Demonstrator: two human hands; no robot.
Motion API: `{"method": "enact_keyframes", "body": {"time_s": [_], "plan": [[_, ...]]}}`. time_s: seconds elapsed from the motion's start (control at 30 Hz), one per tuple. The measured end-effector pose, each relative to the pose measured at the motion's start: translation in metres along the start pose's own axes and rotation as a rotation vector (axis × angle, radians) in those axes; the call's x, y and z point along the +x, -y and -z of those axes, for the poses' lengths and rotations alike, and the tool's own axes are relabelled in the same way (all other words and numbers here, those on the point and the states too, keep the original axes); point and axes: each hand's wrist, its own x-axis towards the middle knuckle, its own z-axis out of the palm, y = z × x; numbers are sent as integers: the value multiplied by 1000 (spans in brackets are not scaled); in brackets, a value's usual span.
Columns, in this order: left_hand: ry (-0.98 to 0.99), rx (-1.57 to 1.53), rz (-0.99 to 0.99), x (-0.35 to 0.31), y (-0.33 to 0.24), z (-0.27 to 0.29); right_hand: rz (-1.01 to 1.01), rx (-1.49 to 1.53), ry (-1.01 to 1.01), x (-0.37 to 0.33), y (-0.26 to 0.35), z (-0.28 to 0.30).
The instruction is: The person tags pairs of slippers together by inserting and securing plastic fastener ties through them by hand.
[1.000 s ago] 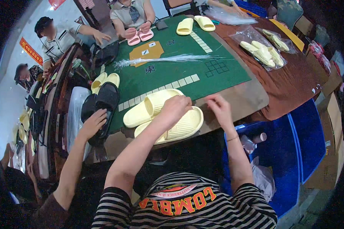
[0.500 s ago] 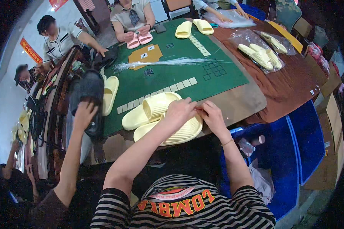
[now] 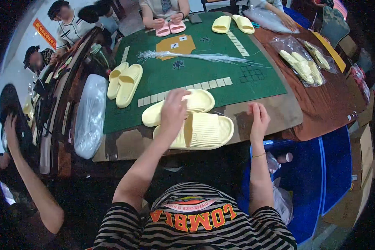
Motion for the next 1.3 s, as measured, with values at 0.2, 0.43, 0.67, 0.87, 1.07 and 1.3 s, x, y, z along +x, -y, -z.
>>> {"method": "enact_keyframes", "body": {"time_s": [0.2,0.43,0.67,0.87,1.07,1.3], "plan": [[342,-163,346,-43,31,21,-15,-40,52,2,3,-6],[206,87,131,-38,21,-5,13,-121,96,-2,-5,-2],[-346,174,307,-5,103,71,-15,-143,103,0,-10,0],[-133,698,367,-10,190,177,-10,-111,107,-1,-3,-8],[-223,-240,111,2,-12,188,-33,-247,115,-3,-5,-2],[-78,-907,-392,-67,-115,177,7,-222,97,4,-8,-5]]}}
